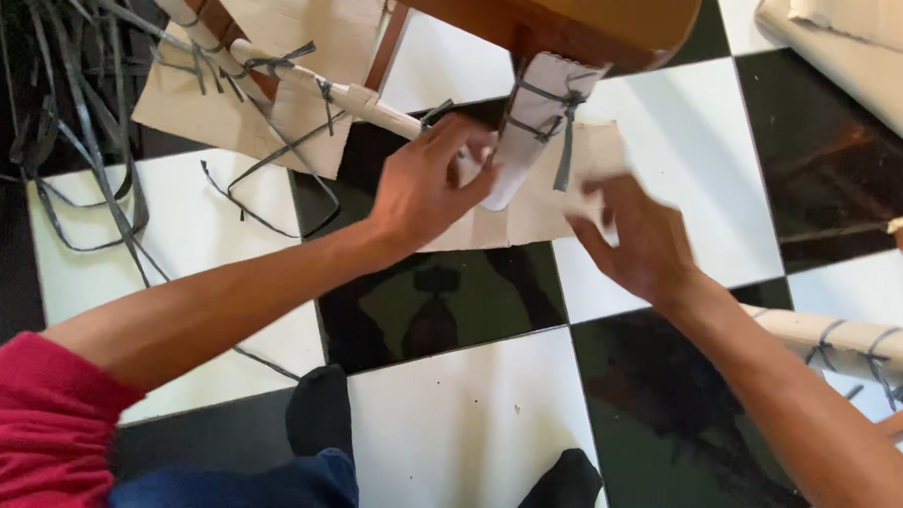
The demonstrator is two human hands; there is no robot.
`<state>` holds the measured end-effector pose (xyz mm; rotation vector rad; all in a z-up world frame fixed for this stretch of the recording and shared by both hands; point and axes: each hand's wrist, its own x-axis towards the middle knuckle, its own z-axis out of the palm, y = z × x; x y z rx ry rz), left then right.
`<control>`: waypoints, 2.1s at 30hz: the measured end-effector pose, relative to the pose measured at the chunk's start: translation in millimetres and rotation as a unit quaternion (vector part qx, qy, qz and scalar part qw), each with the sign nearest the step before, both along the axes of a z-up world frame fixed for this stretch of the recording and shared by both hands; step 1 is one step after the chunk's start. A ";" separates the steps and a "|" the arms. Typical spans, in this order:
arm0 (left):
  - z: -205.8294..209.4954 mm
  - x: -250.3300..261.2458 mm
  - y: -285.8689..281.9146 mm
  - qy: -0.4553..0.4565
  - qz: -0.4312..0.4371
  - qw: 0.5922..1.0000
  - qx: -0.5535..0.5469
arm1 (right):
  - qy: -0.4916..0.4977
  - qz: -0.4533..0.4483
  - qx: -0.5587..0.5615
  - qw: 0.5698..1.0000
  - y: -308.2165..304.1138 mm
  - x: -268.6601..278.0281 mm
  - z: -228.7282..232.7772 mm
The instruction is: Wrapping furniture legs with protective cardboard and securing them with plastic ties
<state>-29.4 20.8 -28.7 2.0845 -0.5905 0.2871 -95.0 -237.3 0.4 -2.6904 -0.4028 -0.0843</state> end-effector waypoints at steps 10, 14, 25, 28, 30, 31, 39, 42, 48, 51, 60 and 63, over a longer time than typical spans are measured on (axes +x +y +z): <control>-134.6 -22.1 214.3 0.128 0.079 0.956 0.254 | 0.360 -0.031 -0.226 0.905 -105.4 -121.7 -115.9; -186.9 -65.3 243.4 0.109 0.167 0.936 0.291 | 0.420 -0.054 -0.168 0.890 -101.6 -158.1 -162.5; -206.1 -100.9 179.7 0.115 0.231 0.947 0.194 | 0.438 -0.042 -0.174 0.881 -41.2 -100.8 -147.7; -187.7 -121.6 164.0 0.097 0.200 0.968 0.116 | 0.430 -0.043 -0.164 0.887 -28.7 -94.0 -142.8; -175.0 -137.4 150.2 0.145 0.136 0.978 0.059 | 0.437 -0.046 -0.155 0.885 -21.8 -92.9 -143.0; -173.5 -144.2 146.9 0.146 0.137 0.978 0.058 | 0.438 -0.045 -0.156 0.884 -22.1 -94.5 -147.4; -201.4 -94.2 236.8 0.026 0.480 0.848 -0.222 | 0.437 -0.057 -0.146 0.886 -18.4 -95.8 -140.0; -190.3 -66.5 339.5 -0.057 0.580 0.769 -0.262 | 0.436 -0.057 -0.158 0.884 -33.9 -101.1 -153.3; -316.7 -78.0 373.5 0.009 0.596 0.764 0.245 | 0.419 -0.038 -0.151 0.895 -46.9 -95.7 -165.3; -169.4 -42.1 261.9 -0.066 0.307 0.937 0.154 | 0.431 -0.047 -0.152 0.888 -40.3 -93.2 -166.4; -220.6 -16.1 247.2 0.106 0.293 0.921 0.235 | 0.406 -0.020 -0.124 0.905 -29.5 -95.5 -164.1; -235.5 -45.9 238.5 0.058 0.257 0.949 0.173 | 0.299 -0.008 -0.073 0.952 -0.3 -89.8 -140.7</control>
